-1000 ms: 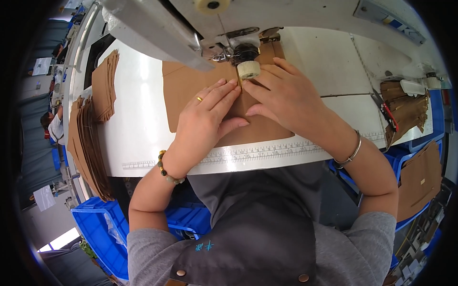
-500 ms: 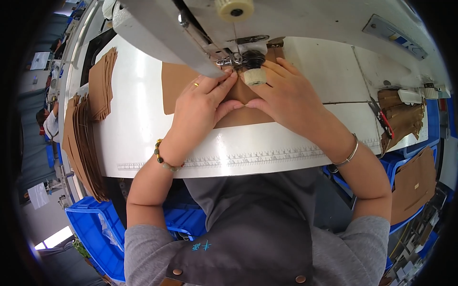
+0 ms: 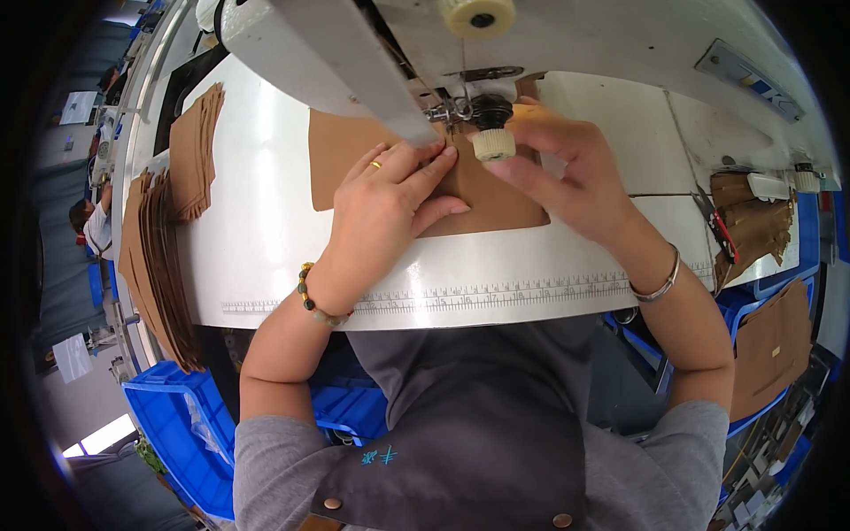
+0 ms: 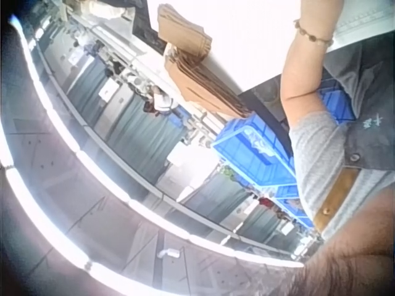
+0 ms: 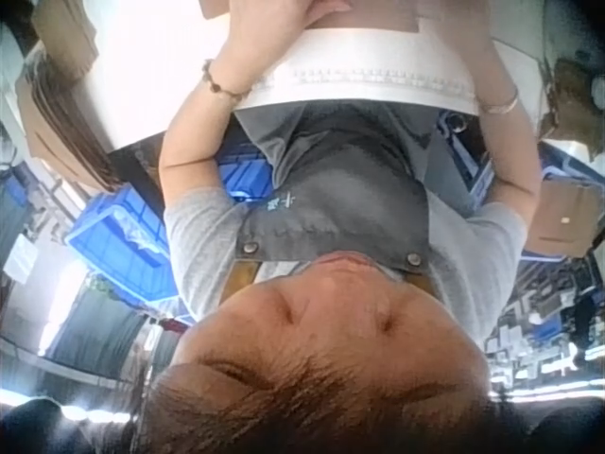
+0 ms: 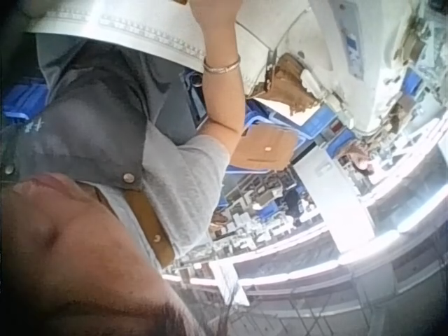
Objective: Sewing pieces of leather and attaching a zipper using an industrial sewing machine.
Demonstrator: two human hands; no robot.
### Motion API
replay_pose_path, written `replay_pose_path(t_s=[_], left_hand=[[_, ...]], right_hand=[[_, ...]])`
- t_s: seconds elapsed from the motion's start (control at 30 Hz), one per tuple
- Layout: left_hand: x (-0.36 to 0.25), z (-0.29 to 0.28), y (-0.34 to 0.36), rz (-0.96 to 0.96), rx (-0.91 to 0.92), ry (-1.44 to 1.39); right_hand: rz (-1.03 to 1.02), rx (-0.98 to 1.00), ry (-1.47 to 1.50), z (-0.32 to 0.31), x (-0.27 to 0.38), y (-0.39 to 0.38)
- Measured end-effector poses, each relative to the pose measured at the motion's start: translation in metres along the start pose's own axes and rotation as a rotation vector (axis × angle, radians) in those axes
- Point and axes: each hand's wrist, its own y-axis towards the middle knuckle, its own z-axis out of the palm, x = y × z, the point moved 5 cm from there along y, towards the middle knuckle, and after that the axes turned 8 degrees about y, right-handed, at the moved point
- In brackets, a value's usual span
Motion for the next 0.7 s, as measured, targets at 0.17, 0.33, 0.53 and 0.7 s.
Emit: replay_pose_path(t_s=[0.17,0.33,0.53,0.7], left_hand=[[0.0,-0.001,-0.001,0.007,-0.013,0.013],[0.003,0.001,0.002,-0.008,-0.02,0.001],[0.012,0.012,0.002,-0.064,0.085,-0.034],[0.011,0.011,0.002,-0.061,0.084,-0.042]], right_hand=[[-0.289,-0.008,-0.846,0.034,0.014,-0.002],[-0.326,-0.028,-0.894,0.036,0.015,-0.002],[-0.299,-0.041,-0.905,0.032,0.011,0.002],[-0.311,-0.049,-0.902,0.032,0.009,0.002]])
